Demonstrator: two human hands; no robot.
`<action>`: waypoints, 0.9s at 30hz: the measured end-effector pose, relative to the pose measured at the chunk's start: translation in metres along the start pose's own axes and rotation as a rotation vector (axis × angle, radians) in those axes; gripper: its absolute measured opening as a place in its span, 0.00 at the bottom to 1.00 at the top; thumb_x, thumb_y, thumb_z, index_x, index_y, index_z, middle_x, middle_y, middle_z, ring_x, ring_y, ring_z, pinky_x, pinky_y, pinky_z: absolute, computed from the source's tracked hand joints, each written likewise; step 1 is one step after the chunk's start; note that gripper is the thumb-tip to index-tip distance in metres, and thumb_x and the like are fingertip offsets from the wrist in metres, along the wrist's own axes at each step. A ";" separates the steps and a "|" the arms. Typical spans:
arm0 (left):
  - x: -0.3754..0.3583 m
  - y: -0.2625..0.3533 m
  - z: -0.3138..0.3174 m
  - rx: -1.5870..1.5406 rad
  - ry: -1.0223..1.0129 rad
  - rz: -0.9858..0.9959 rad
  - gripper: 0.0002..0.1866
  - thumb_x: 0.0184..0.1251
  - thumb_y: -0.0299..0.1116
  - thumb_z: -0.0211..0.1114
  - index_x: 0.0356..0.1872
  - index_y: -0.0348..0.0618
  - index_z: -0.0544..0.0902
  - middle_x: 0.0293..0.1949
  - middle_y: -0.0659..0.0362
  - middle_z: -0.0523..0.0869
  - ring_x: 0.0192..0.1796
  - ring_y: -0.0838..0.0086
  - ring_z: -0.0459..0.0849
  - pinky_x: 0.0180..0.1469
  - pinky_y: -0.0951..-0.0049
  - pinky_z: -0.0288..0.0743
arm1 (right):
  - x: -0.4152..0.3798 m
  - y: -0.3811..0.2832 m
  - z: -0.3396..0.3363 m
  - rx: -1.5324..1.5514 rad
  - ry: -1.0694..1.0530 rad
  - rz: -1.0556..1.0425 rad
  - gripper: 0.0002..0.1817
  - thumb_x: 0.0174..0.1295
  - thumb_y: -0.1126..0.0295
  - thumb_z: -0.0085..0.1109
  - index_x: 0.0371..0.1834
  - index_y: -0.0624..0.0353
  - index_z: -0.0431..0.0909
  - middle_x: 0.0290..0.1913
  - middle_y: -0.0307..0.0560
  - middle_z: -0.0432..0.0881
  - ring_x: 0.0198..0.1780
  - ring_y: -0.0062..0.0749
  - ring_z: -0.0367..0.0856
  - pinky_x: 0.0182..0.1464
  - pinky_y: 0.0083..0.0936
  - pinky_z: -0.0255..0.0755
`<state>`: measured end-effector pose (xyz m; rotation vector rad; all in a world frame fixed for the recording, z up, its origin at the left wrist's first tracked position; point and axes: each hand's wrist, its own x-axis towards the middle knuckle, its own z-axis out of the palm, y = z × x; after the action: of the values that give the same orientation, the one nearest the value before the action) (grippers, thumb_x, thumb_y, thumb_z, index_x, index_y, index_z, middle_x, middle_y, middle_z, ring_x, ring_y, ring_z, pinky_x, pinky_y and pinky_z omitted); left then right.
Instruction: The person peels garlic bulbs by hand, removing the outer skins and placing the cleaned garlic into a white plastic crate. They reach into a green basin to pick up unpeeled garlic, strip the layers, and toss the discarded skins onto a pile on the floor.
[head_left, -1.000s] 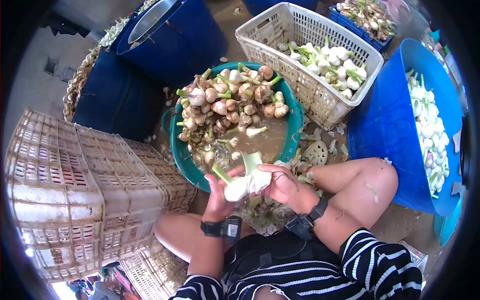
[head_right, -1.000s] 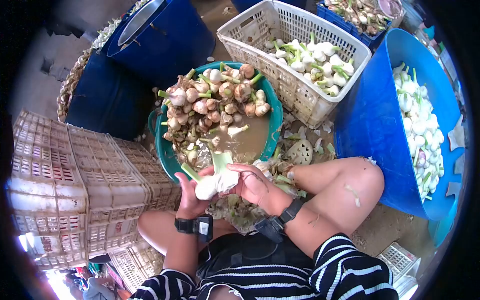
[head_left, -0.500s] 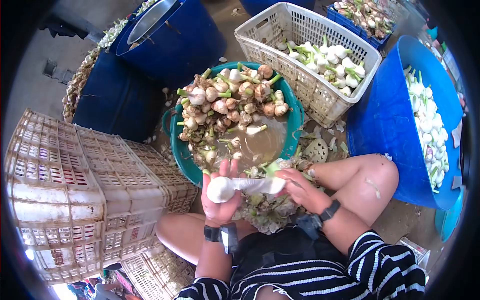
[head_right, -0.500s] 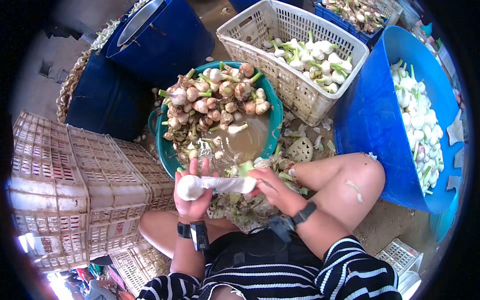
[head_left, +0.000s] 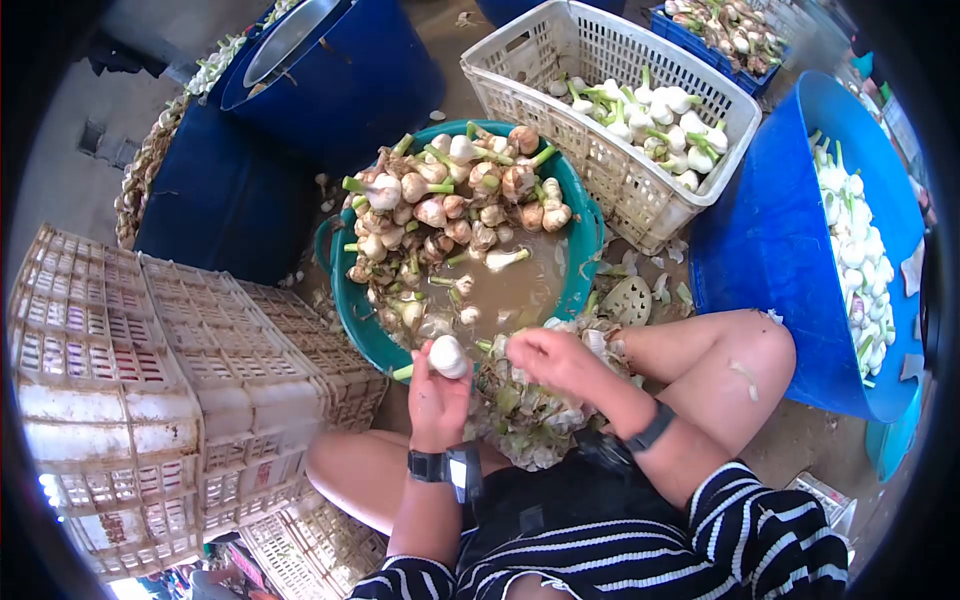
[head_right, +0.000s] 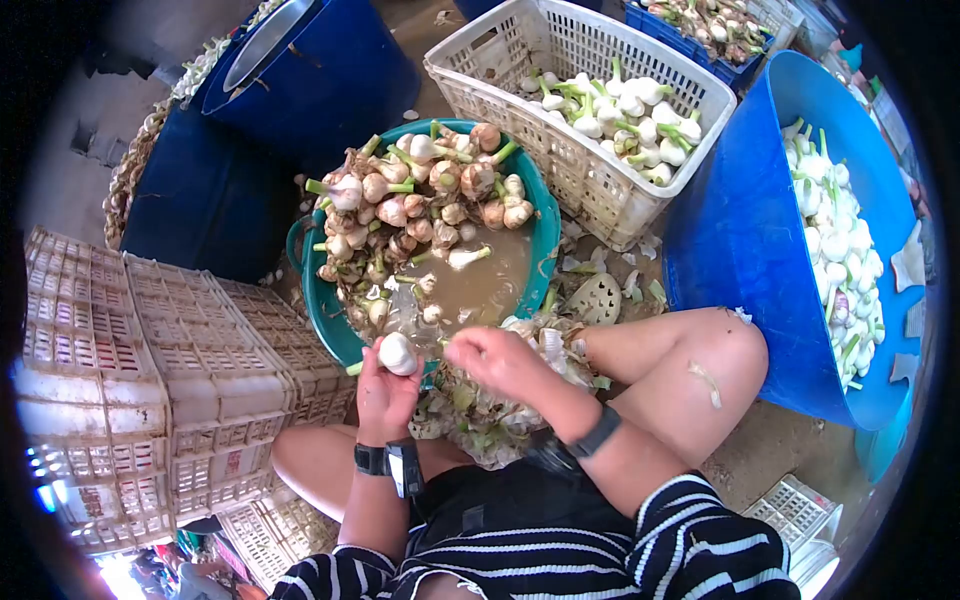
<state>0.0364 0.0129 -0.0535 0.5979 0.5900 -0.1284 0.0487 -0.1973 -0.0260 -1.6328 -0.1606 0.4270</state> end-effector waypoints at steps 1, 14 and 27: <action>-0.003 -0.002 0.018 0.009 -0.007 -0.004 0.19 0.70 0.48 0.45 0.54 0.49 0.70 0.52 0.57 0.75 0.53 0.65 0.73 0.57 0.56 0.67 | 0.014 0.014 0.004 0.004 0.010 -0.004 0.18 0.60 0.54 0.52 0.37 0.61 0.75 0.26 0.50 0.77 0.30 0.34 0.79 0.33 0.34 0.73; 0.017 0.021 0.053 0.596 0.020 0.099 0.40 0.64 0.63 0.43 0.69 0.46 0.48 0.68 0.42 0.48 0.69 0.54 0.52 0.67 0.58 0.49 | 0.217 0.161 0.024 0.766 0.418 0.407 0.21 0.62 0.52 0.51 0.48 0.57 0.69 0.43 0.45 0.75 0.51 0.33 0.72 0.49 0.29 0.67; -0.001 -0.009 0.055 0.643 -0.031 0.024 0.19 0.73 0.47 0.37 0.45 0.44 0.70 0.27 0.62 0.77 0.18 0.84 0.70 0.16 0.84 0.59 | 0.047 -0.012 0.035 0.419 -0.100 0.119 0.09 0.51 0.74 0.55 0.33 0.68 0.73 0.29 0.50 0.78 0.32 0.33 0.79 0.33 0.27 0.71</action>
<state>0.0602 -0.0260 -0.0208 1.2224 0.5075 -0.3097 0.0809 -0.1471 -0.0250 -1.2131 -0.0438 0.5919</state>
